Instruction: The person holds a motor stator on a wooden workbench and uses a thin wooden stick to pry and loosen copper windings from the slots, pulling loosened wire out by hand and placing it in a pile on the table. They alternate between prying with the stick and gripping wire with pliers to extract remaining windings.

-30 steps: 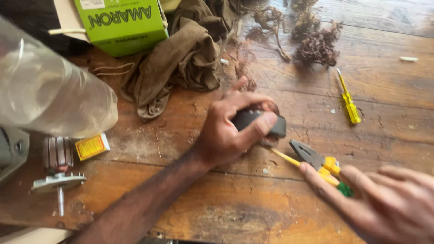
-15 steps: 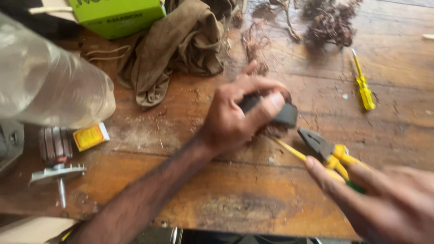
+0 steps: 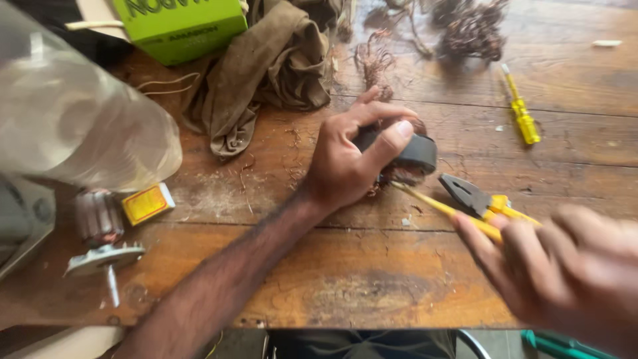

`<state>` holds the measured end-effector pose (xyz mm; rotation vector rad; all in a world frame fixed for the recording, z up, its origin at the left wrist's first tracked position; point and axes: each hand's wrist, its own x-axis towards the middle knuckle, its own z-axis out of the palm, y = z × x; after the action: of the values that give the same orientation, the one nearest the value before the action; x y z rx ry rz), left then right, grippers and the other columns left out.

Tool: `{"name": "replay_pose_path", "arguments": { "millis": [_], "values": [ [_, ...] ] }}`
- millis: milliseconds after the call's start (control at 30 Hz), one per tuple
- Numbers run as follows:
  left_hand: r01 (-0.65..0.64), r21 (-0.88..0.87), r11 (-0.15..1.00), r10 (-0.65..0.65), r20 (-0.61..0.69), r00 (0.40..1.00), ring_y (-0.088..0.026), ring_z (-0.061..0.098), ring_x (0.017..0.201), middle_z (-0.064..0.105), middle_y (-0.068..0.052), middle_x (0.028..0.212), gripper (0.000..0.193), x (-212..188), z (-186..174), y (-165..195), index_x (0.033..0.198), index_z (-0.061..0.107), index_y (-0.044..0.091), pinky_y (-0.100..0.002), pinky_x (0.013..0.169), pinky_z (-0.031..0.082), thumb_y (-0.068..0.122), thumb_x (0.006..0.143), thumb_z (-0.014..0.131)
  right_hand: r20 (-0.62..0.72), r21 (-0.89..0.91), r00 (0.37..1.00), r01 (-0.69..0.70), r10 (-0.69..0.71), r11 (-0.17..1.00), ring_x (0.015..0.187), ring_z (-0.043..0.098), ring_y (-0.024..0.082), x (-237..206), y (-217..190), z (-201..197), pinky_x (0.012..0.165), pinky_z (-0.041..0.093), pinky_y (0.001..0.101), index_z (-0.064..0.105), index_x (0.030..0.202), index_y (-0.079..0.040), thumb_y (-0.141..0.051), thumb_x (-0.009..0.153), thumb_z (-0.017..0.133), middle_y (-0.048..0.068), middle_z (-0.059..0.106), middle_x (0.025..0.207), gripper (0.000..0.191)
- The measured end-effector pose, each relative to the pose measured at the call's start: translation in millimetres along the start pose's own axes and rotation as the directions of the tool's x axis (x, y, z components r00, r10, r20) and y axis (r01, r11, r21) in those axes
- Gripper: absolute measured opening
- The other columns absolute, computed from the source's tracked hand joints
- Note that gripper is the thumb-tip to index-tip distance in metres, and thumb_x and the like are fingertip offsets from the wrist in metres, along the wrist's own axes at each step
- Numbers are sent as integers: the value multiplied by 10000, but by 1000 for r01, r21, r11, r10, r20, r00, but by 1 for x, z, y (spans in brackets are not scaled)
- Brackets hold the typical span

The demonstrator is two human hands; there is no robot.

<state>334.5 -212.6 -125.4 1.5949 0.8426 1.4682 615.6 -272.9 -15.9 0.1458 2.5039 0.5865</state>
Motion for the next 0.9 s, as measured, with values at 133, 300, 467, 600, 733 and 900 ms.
{"name": "replay_pose_path", "arguments": {
  "millis": [133, 300, 467, 600, 733, 900],
  "values": [
    [37, -36, 999, -37, 4, 999, -156, 771, 1009, 802, -65, 964, 321, -6, 3, -2, 1147, 741, 84, -495, 1351, 268, 340, 1092, 556, -33, 223, 965, -247, 260, 943, 612, 687, 202, -14, -13, 11, 574, 569, 405, 529, 1471, -131, -110, 908, 602, 41, 642, 766, 568],
    [19, -64, 998, -20, -5, 1000, -166, 760, 1020, 804, -77, 999, 325, -1, 13, -2, 1093, 765, 56, -500, 1366, 294, 277, 1092, 527, 40, 545, 873, -427, 487, 721, 667, 744, 183, -15, -6, 28, 612, 623, 389, 597, 1454, -282, -268, 805, 646, 15, 730, 881, 650],
    [90, -269, 959, -97, -11, 995, -157, 732, 908, 770, -91, 1007, 301, 3, 20, -5, 1055, 759, -3, -364, 894, 615, 215, 1050, 552, 237, 645, 753, -595, 615, 480, 652, 744, 118, -9, -13, 39, 588, 639, 322, 600, 1434, -438, -350, 916, 644, -72, 771, 923, 528],
    [131, -427, 895, -138, 14, 990, -125, 721, 848, 759, -70, 971, 313, 1, 13, -15, 1067, 751, -20, -272, 777, 620, 217, 1069, 547, 205, 558, 718, -644, 665, 523, 698, 733, 111, 7, -37, 53, 630, 640, 301, 582, 1448, -467, -364, 936, 653, -39, 766, 962, 526],
    [110, -385, 916, -126, -17, 992, -107, 700, 804, 750, -61, 922, 310, -3, 10, -26, 1091, 755, -28, -264, 740, 604, 220, 1056, 572, 168, 462, 725, -656, 667, 597, 699, 727, 109, 8, -48, 65, 639, 636, 310, 557, 1469, -426, -353, 933, 663, -30, 759, 886, 551],
    [104, -372, 922, -125, -33, 992, -112, 686, 810, 747, -70, 917, 301, -4, 13, -34, 1089, 758, -43, -267, 745, 586, 205, 1059, 589, -158, 713, 612, -472, 775, 519, 614, 733, 179, 16, -55, 75, 561, 620, 358, 721, 1251, -276, -290, 835, 759, 54, 790, 877, 418]
  ]
}}
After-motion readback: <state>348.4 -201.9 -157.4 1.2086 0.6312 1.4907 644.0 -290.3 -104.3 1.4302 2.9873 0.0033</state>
